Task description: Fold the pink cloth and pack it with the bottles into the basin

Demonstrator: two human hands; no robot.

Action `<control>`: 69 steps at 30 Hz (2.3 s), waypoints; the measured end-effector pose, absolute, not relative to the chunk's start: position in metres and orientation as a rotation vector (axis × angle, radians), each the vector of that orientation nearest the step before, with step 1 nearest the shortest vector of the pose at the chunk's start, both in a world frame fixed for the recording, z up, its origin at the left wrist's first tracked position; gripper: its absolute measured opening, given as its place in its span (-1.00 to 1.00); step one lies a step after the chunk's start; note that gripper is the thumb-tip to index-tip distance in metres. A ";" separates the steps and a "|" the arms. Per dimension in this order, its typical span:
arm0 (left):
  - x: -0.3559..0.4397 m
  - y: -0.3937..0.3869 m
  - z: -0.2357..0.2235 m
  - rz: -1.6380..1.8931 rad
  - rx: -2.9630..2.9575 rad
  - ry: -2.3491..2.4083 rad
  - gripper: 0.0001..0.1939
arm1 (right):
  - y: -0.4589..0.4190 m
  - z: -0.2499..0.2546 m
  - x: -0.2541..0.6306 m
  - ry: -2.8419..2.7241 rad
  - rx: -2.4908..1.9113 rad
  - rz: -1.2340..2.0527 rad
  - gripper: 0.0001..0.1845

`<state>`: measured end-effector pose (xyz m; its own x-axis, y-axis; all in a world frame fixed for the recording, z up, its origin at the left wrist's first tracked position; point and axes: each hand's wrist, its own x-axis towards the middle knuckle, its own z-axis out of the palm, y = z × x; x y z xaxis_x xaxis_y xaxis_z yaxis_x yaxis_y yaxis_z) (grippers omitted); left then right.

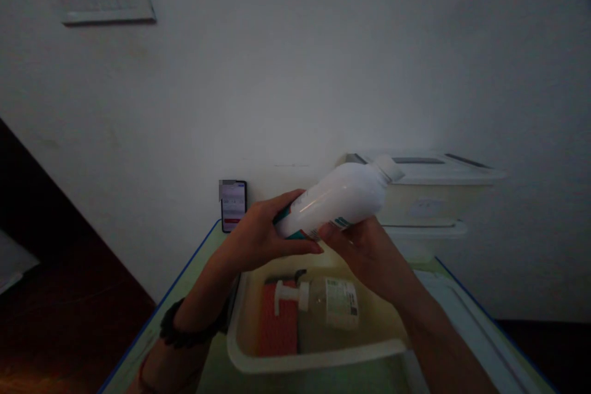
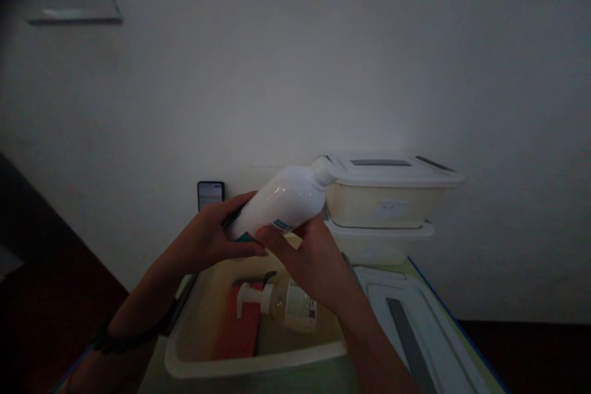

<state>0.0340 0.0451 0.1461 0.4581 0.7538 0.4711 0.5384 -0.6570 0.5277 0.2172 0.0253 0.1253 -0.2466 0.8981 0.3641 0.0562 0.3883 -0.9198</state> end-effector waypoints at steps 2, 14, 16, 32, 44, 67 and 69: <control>0.034 0.041 0.149 0.920 2.387 1.045 -0.25 | 0.024 0.123 0.213 -1.493 -0.878 0.995 -0.43; -0.025 0.072 0.121 0.217 2.240 1.143 -0.69 | 0.009 0.129 0.227 -2.225 -1.106 0.663 -0.31; -0.023 0.075 0.120 0.180 2.233 1.116 -0.67 | 0.009 0.121 0.222 -2.417 -1.147 0.631 -0.26; -0.013 0.041 0.149 0.212 2.320 1.161 -0.62 | 0.023 0.121 0.252 -2.500 -1.403 0.835 -0.36; 0.005 0.042 0.142 -0.071 2.134 1.182 -0.67 | 0.030 0.118 0.248 -2.659 -1.334 1.045 -0.56; -0.008 0.040 0.155 0.432 2.138 0.829 -0.68 | 0.012 0.119 0.225 -2.560 -1.172 0.722 -0.35; -0.007 0.037 0.156 0.607 2.134 0.686 -0.57 | 0.012 0.128 0.234 -2.452 -1.099 0.762 -0.32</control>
<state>-0.0070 0.0371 0.1562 0.7383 0.6476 0.1883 0.2658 -0.5360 0.8013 0.2338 0.0120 0.1283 -0.6396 0.7632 0.0917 0.5769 0.5555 -0.5988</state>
